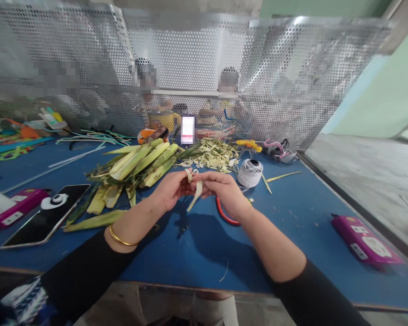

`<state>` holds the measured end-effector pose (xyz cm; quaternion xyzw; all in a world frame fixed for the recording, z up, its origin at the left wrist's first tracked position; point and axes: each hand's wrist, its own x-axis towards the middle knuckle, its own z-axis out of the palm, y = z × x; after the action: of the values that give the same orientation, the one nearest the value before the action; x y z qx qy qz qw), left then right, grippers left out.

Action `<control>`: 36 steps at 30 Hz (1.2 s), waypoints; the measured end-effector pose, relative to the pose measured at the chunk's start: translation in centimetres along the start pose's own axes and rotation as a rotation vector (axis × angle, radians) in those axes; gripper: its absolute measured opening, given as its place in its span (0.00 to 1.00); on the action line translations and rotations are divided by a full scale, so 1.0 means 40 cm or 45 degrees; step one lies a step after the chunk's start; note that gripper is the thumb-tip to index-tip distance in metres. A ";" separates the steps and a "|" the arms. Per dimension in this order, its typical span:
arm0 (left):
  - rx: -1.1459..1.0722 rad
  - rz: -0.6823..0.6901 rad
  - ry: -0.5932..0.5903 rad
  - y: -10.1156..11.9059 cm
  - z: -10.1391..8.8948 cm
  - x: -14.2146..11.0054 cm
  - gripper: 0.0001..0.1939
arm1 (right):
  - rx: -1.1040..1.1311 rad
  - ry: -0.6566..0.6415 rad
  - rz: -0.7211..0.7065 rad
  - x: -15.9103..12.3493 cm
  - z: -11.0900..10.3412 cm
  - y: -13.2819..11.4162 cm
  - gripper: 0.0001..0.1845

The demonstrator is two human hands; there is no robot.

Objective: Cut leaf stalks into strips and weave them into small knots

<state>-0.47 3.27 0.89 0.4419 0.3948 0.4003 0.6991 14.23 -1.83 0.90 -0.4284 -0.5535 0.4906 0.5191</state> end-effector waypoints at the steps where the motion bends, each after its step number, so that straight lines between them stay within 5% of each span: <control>1: 0.046 0.019 -0.036 -0.001 0.001 -0.002 0.14 | -0.013 0.002 -0.026 0.000 -0.003 -0.001 0.12; 9: 0.309 -0.026 -0.381 0.003 0.005 -0.024 0.14 | -0.784 0.373 -0.660 0.003 -0.021 0.009 0.10; 13: 0.346 -0.075 -0.490 0.003 0.006 -0.030 0.17 | -0.972 0.400 -0.458 0.003 -0.017 0.020 0.15; 18: 0.403 -0.065 -0.387 -0.005 0.006 -0.023 0.16 | -1.139 0.392 -0.314 0.002 -0.007 0.038 0.13; 29: 0.284 -0.078 -0.130 -0.016 0.016 -0.018 0.18 | -0.812 0.546 -0.197 0.019 -0.009 0.046 0.17; 36: 0.145 -0.105 -0.265 -0.008 0.020 -0.018 0.11 | -0.727 0.612 -0.164 0.023 -0.012 0.060 0.17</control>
<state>0.04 2.29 0.98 0.5036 0.3599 0.3001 0.7258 14.52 -0.51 -1.32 -0.6231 -0.5561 0.1685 0.5236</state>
